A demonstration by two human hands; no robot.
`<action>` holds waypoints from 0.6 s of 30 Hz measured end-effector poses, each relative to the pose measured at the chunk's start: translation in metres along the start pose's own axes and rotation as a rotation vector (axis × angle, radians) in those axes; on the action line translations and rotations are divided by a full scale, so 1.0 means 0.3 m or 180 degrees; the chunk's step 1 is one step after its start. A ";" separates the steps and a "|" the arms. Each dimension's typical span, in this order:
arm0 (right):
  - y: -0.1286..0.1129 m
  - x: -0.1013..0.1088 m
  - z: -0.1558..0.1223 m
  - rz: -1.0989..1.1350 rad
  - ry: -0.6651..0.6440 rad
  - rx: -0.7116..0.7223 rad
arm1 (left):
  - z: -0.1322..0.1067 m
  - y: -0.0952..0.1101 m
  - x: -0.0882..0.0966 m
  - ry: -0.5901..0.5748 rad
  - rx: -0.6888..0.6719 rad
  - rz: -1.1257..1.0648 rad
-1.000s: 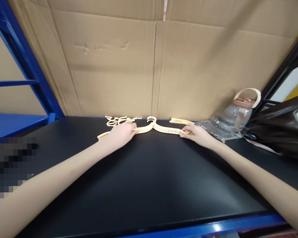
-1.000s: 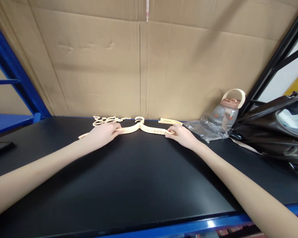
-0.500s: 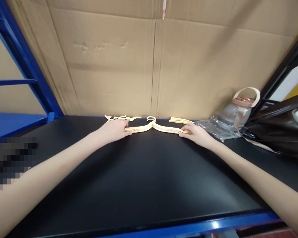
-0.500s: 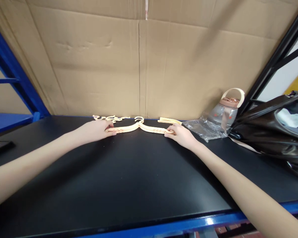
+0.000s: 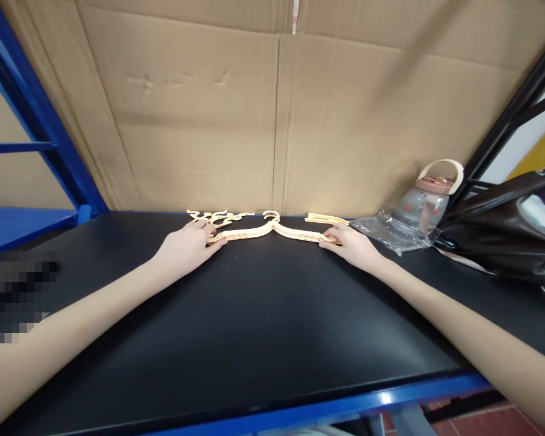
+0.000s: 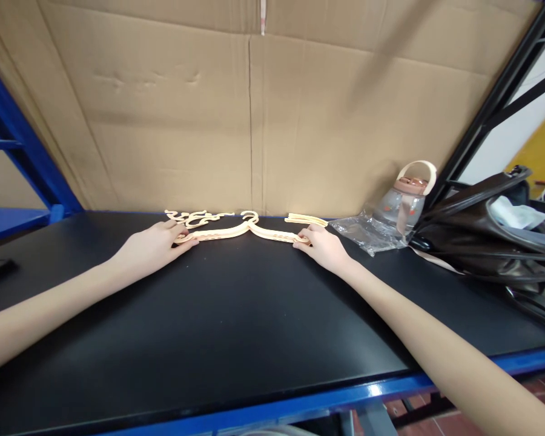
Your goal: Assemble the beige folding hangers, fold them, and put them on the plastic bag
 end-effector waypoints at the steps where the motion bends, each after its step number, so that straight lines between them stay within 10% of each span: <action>1: -0.002 0.000 0.000 -0.0027 0.0014 0.0006 | 0.000 0.004 0.003 -0.0012 0.0022 -0.0042; 7: -0.004 -0.002 -0.005 0.0035 -0.0033 0.0037 | 0.035 -0.078 0.048 -0.0093 0.0259 -0.0841; 18: -0.026 0.053 0.000 0.0192 0.0503 0.0330 | 0.120 -0.201 -0.022 -0.0081 -0.0836 -0.0525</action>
Point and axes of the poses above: each hand's wrist, its own z-axis towards the middle knuckle, its own x-axis out of the back of the hand, y = z × x, the point moved 5 cm from there along z, towards the middle knuckle, and after that the axes turned 7 degrees about x, right-handed, at the moved point
